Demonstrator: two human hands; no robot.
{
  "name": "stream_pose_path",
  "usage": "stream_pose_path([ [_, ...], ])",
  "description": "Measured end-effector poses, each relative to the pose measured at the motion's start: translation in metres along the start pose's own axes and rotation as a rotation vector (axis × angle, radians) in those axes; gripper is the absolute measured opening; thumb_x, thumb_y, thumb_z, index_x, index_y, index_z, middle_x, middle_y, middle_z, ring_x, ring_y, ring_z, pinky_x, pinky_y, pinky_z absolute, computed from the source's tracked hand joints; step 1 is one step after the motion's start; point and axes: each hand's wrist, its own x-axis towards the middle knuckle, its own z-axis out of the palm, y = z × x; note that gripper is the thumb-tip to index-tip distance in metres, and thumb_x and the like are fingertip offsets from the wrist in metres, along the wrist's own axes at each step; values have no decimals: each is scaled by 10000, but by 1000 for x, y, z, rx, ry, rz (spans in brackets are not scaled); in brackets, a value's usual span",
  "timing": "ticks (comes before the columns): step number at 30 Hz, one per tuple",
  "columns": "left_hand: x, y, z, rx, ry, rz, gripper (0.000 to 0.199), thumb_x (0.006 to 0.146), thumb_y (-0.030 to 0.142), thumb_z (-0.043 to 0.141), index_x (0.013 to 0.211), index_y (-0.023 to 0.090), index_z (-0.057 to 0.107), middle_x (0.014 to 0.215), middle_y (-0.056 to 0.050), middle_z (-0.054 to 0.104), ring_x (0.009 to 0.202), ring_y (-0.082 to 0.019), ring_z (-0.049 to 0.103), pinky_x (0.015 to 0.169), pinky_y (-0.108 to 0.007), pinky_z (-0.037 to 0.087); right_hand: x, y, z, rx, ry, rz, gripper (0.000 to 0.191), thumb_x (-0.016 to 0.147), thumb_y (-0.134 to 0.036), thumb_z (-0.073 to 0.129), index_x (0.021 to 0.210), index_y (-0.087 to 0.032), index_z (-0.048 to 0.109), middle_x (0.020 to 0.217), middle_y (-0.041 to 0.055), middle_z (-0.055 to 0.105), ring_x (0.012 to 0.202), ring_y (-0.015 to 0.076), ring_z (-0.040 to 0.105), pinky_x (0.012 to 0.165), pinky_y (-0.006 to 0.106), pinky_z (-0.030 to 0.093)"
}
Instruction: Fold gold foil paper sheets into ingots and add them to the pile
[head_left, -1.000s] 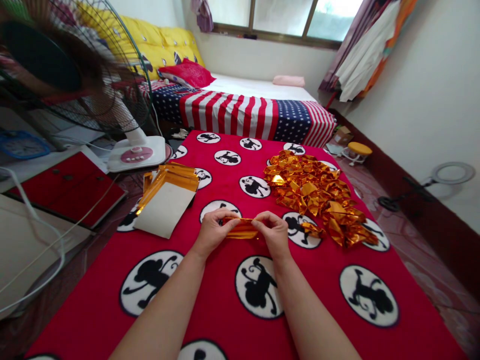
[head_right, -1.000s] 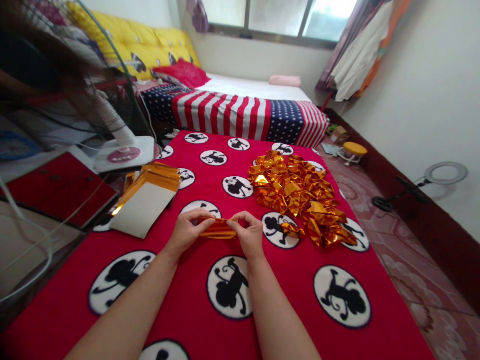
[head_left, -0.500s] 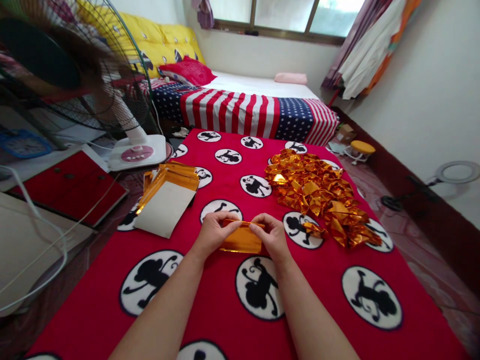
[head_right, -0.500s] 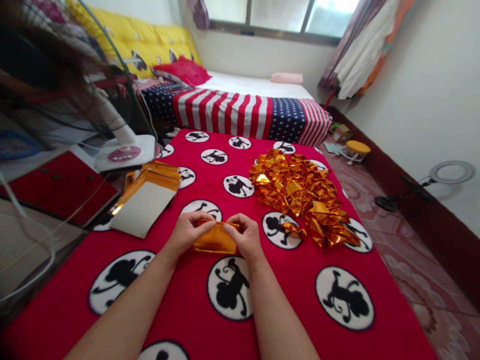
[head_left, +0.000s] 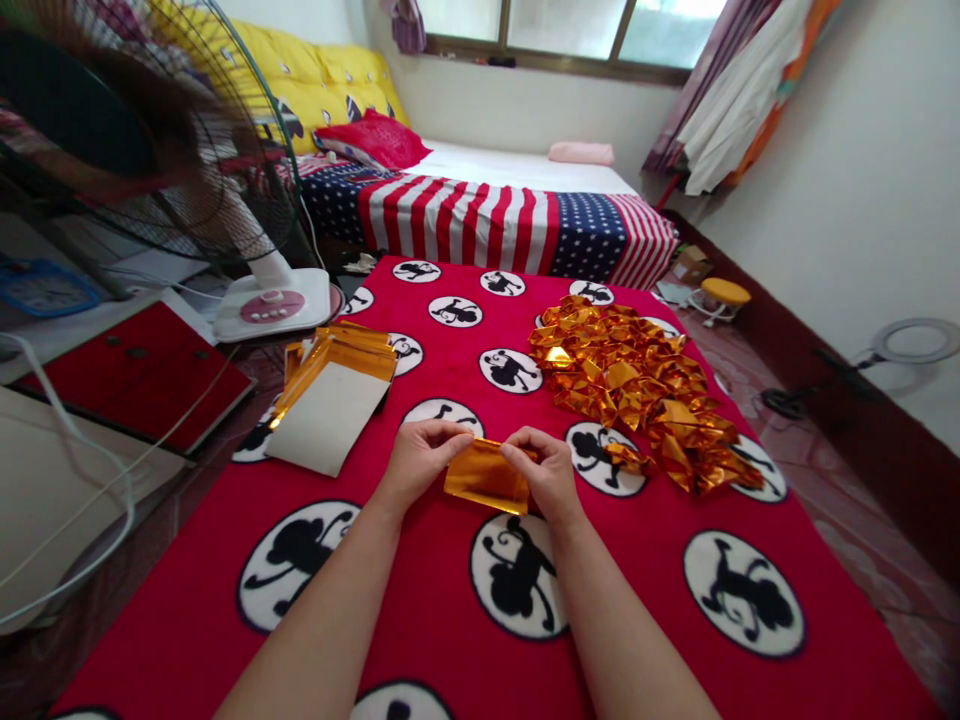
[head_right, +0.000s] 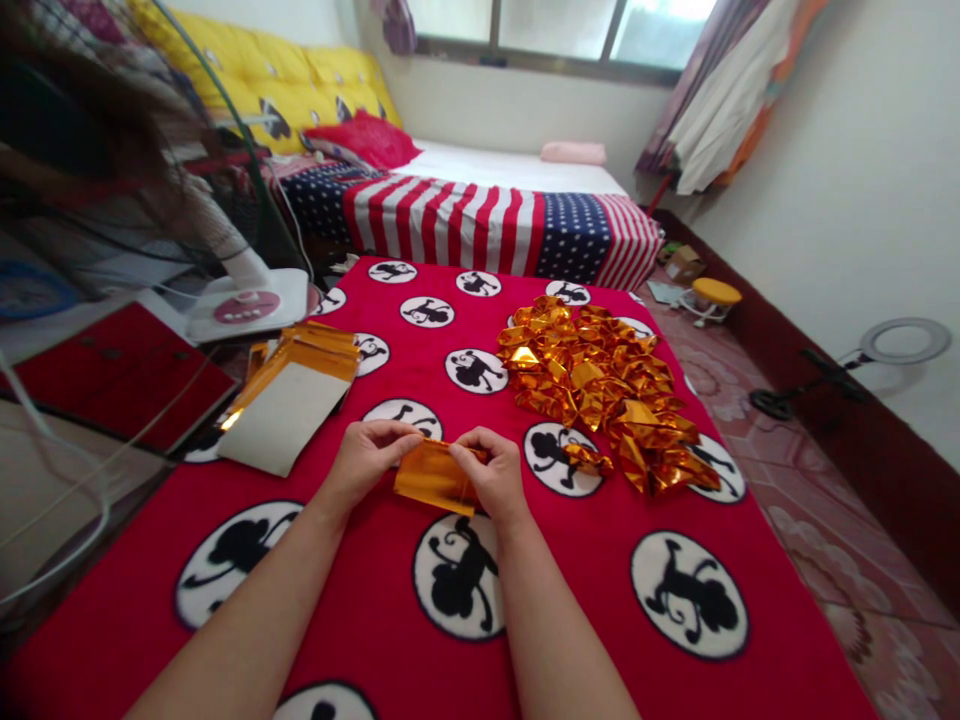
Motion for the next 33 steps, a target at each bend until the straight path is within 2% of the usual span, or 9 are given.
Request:
stream_pose_path([
  [4, 0, 1, 0, 39, 20, 8, 193, 716, 314, 748, 708, 121, 737, 681, -51, 724, 621, -147, 639, 567, -210, 484, 0, 2, 0, 6, -4, 13, 166, 781, -299, 691, 686, -169, 650, 632, -9, 582, 585, 117, 489, 540, 230, 360],
  [10, -3, 3, 0, 48, -141, 42, 177, 769, 304, 696, 758, 129, 715, 706, -40, 707, 634, -136, 625, 566, -203, 462, -1, 0, 2, 27, -12, 16, 169, 770, -289, 694, 668, -166, 639, 625, -14, 567, 582, 113, 482, 536, 227, 351],
  [15, -7, 12, 4, 279, -207, 235, 75, 768, 172, 646, 758, 154, 718, 737, -29, 705, 675, -126, 618, 628, -212, 458, -2, -2, 6, -19, -75, -18, 163, 770, -269, 688, 661, -158, 638, 612, -15, 556, 569, 108, 468, 526, 229, 332],
  [23, -9, 19, 10, 595, -176, 427, 72, 742, 131, 612, 719, 173, 666, 727, -20, 679, 680, -142, 602, 648, -250, 449, -3, -2, 7, -57, -110, -43, 143, 769, -248, 675, 666, -152, 647, 607, -13, 563, 556, 105, 458, 516, 230, 324],
  [33, -6, 12, -1, 696, -167, 575, 105, 792, 175, 600, 718, 194, 673, 730, -39, 697, 711, -170, 632, 721, -292, 464, -2, -6, 3, -32, -108, 26, 187, 750, -310, 695, 648, -158, 655, 600, -6, 562, 562, 111, 452, 525, 232, 333],
])
